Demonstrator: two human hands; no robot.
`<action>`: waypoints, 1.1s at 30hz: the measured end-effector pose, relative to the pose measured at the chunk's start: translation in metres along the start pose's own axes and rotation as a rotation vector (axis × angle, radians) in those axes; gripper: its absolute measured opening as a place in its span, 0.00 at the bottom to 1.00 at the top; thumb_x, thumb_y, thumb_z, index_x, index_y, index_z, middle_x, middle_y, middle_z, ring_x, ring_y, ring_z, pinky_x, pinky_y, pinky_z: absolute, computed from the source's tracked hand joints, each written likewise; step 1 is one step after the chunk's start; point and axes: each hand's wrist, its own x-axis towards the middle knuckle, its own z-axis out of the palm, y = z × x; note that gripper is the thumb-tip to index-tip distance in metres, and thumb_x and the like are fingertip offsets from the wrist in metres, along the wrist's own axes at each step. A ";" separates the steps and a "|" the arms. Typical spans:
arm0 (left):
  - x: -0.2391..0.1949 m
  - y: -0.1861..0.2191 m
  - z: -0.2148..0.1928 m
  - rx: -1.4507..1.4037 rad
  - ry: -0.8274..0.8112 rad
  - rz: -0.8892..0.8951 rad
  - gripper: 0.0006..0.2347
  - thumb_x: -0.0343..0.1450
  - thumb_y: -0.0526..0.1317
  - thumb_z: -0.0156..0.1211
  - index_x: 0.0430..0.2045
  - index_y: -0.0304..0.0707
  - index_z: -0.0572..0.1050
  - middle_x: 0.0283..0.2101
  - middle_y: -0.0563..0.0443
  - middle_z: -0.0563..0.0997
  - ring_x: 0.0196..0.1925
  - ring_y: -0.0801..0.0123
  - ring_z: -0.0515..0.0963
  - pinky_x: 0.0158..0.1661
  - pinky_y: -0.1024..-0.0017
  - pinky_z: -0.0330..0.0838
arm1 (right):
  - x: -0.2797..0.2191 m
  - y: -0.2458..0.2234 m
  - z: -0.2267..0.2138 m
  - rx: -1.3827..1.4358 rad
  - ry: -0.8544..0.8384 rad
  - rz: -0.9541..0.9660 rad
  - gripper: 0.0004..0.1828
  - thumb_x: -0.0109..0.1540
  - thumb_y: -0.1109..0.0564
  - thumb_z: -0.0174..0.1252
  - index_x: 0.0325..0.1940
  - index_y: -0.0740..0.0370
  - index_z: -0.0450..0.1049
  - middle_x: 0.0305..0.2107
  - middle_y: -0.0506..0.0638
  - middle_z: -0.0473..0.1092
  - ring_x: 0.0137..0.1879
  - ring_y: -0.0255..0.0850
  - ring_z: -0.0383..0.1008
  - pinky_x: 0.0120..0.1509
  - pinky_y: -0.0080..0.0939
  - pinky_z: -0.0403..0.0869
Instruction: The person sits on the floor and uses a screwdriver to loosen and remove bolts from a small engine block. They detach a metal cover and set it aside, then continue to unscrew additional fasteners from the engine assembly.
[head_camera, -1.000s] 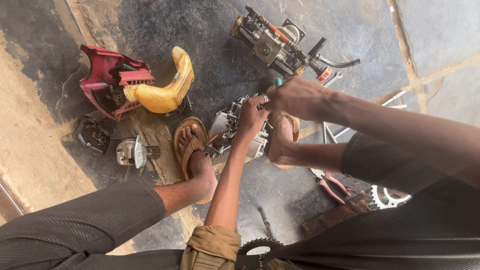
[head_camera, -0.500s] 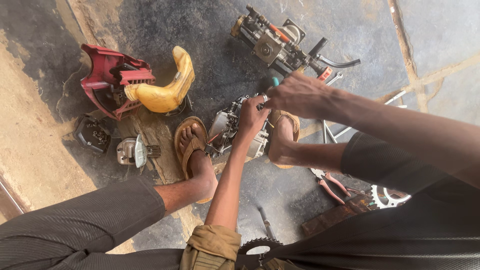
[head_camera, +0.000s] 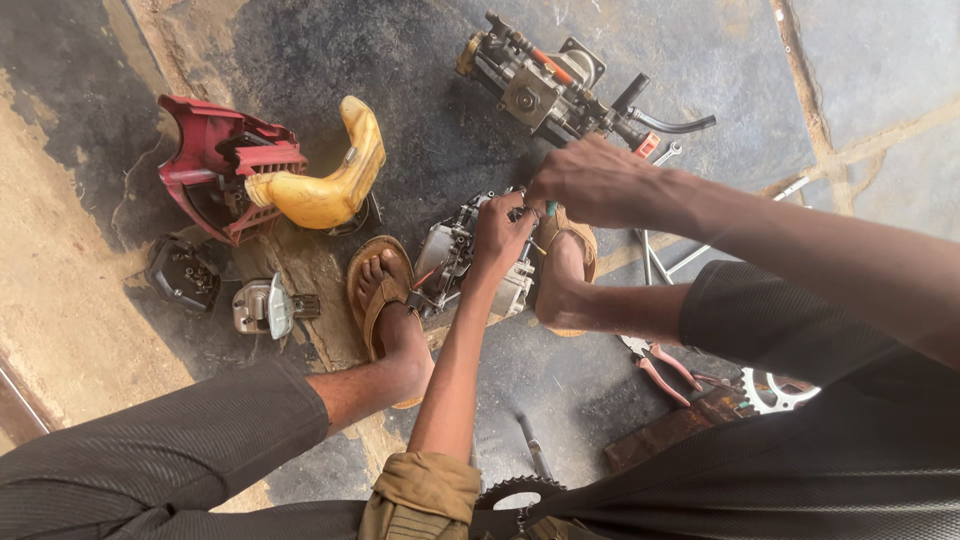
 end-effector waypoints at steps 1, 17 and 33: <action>0.000 0.000 0.001 0.050 -0.008 0.016 0.07 0.72 0.37 0.65 0.40 0.36 0.84 0.37 0.39 0.87 0.38 0.56 0.87 0.43 0.61 0.76 | -0.001 0.002 0.000 0.084 0.044 0.025 0.22 0.63 0.69 0.51 0.54 0.49 0.81 0.29 0.48 0.78 0.24 0.37 0.68 0.25 0.41 0.68; 0.000 0.004 0.002 -0.065 0.040 0.072 0.09 0.71 0.36 0.66 0.42 0.31 0.82 0.41 0.37 0.86 0.43 0.58 0.87 0.46 0.65 0.78 | -0.001 0.006 0.002 0.254 0.276 -0.011 0.16 0.69 0.64 0.46 0.43 0.55 0.81 0.26 0.38 0.72 0.23 0.30 0.64 0.21 0.41 0.68; 0.000 0.008 0.003 -0.155 0.067 0.121 0.10 0.70 0.36 0.66 0.42 0.33 0.82 0.41 0.40 0.86 0.42 0.61 0.87 0.46 0.66 0.78 | -0.002 0.013 -0.012 0.241 0.116 0.279 0.13 0.72 0.52 0.52 0.58 0.43 0.78 0.28 0.47 0.79 0.20 0.37 0.66 0.19 0.38 0.57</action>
